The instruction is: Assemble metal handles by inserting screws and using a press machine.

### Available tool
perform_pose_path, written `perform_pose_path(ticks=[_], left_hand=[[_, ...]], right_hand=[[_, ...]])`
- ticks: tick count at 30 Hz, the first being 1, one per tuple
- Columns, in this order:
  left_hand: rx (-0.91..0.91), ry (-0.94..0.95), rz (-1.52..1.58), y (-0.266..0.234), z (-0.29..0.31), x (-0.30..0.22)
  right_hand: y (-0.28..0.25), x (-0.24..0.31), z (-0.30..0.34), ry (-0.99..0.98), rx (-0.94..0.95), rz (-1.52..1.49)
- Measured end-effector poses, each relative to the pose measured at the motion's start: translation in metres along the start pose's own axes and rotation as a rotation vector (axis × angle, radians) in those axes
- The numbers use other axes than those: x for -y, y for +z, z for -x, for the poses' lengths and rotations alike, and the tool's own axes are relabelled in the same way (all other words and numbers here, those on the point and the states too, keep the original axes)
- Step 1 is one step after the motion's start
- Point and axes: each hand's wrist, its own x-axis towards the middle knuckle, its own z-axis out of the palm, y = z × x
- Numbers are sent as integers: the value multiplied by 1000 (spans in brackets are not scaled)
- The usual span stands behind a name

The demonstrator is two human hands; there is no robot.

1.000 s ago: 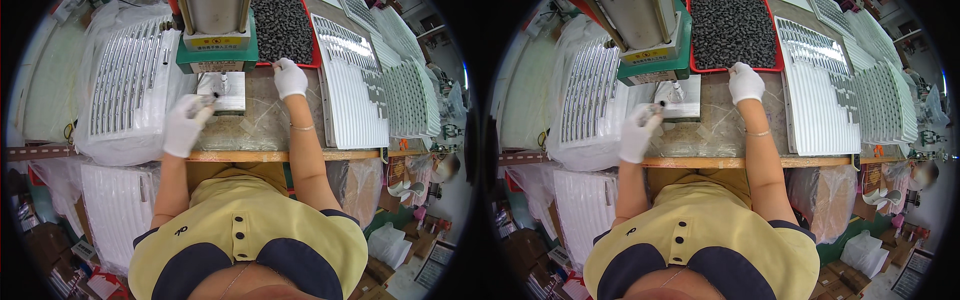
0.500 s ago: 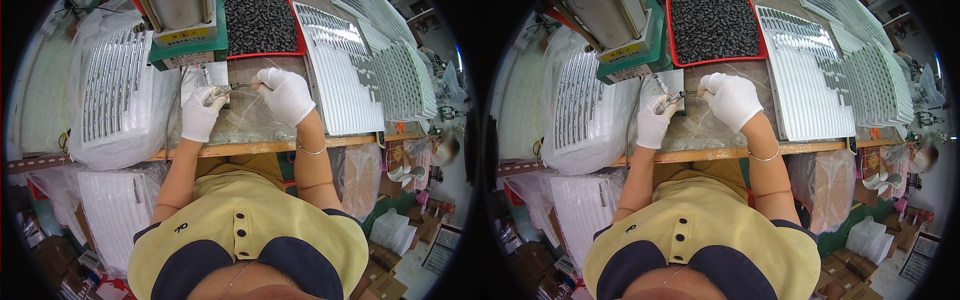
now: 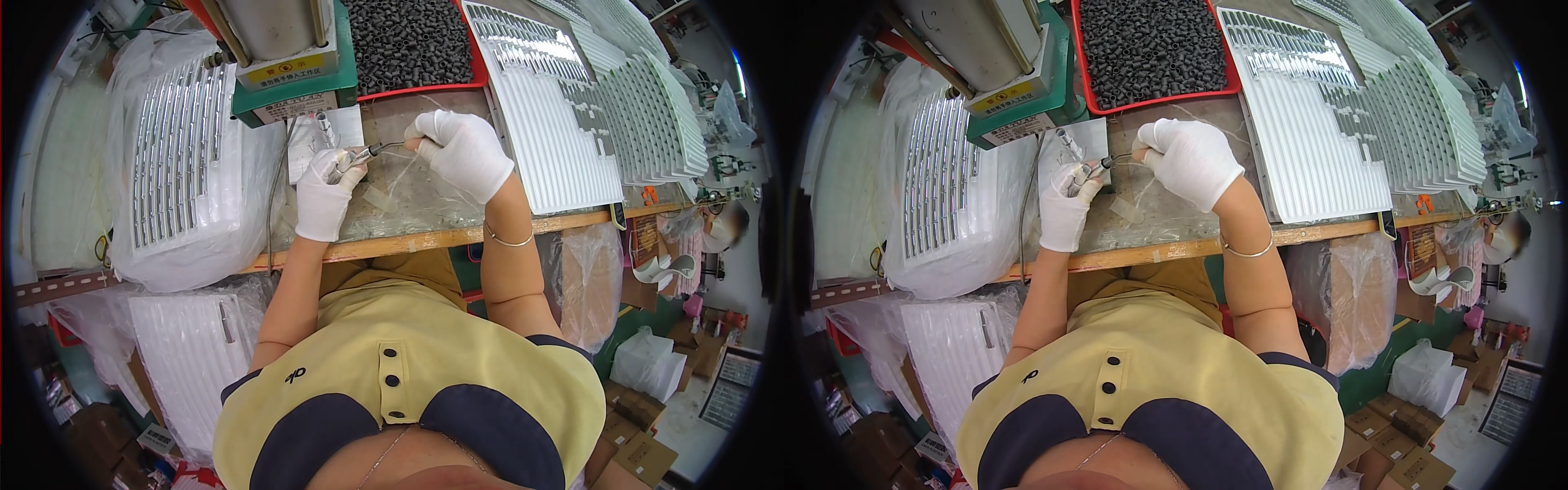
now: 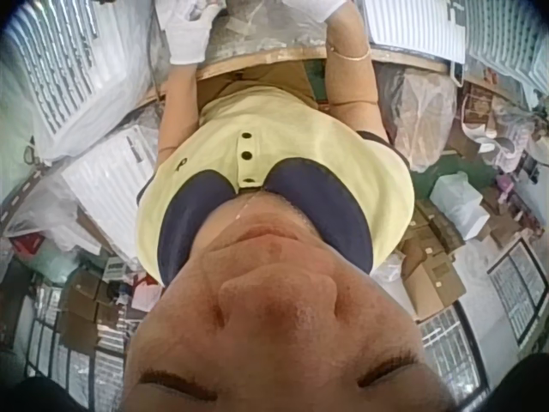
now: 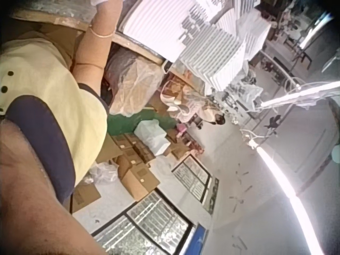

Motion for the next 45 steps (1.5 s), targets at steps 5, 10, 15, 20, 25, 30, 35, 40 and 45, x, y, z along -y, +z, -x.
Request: perform_pose_path(ticks=[5,10,15,20,25,30,35,40,45], left_hand=[[57,-140,68,5,1,-7],[-6,-105,95,2,9,2],[-22,-119,166,2,10,-13],[-28,-128,-2,-1,11,-4],[-78,-104,-11,-5,10,-7],[-38,-30,-50,-3,9,-10],[-53,-84,47,-3,18,-12],[-36,-187,268,-2,17,-19],[-67,-190,-159,-18,3,-24]], right_hand=[[-3,5,0,-39,93,75],[-10,-46,-26,39,-108,-72],[-39,-163,-92,942,-109,418],[-31,-200,-101,948,-4,528],[-26,-99,-72,569,-117,-94],[24,7,-14,260,-90,-822],[36,19,-6,218,-15,-539],[60,17,-2,164,23,-632],[87,8,-5,186,-35,-745]])
